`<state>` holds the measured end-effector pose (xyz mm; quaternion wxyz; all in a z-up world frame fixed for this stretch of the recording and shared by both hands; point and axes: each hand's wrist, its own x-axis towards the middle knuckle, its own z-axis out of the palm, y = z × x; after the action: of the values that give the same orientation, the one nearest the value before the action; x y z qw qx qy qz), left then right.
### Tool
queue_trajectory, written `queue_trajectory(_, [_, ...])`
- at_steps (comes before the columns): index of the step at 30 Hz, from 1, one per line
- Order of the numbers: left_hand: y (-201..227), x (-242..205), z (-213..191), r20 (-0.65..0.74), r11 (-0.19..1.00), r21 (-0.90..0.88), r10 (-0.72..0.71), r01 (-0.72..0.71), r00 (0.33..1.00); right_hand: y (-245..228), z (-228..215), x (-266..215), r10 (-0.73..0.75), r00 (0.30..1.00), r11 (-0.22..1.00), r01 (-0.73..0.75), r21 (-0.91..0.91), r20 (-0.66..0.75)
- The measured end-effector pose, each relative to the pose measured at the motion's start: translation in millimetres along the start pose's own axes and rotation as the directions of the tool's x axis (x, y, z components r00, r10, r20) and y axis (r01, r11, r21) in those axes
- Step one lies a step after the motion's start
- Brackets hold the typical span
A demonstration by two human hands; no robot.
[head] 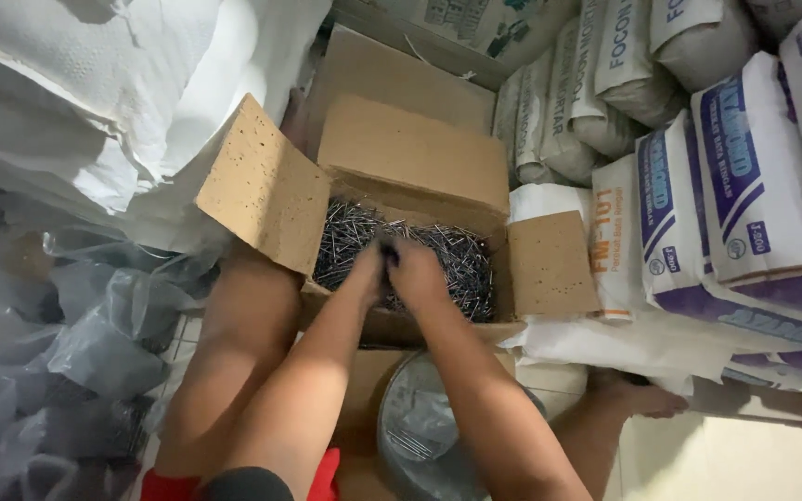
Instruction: Packaging nails from a large box into small plastic bags using a metal funnel.
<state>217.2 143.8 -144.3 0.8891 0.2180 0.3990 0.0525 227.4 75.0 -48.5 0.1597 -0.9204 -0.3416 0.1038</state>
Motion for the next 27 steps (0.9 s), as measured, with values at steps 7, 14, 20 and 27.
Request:
queue_trajectory(7, [20.8,-5.3,-9.2,0.161,0.995,-0.102,0.031,-0.015,0.986,28.1,-21.5,-7.8,0.209,0.977,0.933,-0.211,0.292,0.037])
queue_trajectory(14, [27.3,-20.3,-4.4,0.242,0.938,-0.338,0.168,-0.079,0.955,56.6,4.6,-10.5,0.217,0.922,0.954,-0.271,0.131,0.321])
queue_trajectory(20, [33.2,-15.7,-9.0,0.152,0.929,-0.317,0.249,-0.191,0.956,64.5,-14.5,-11.2,0.243,0.925,0.964,-0.265,0.035,0.294])
queue_trajectory(27, [11.4,6.9,-17.8,0.183,0.986,0.058,0.145,-0.158,0.972,33.8,-31.1,-13.3,0.353,0.936,0.925,-0.351,0.148,0.014])
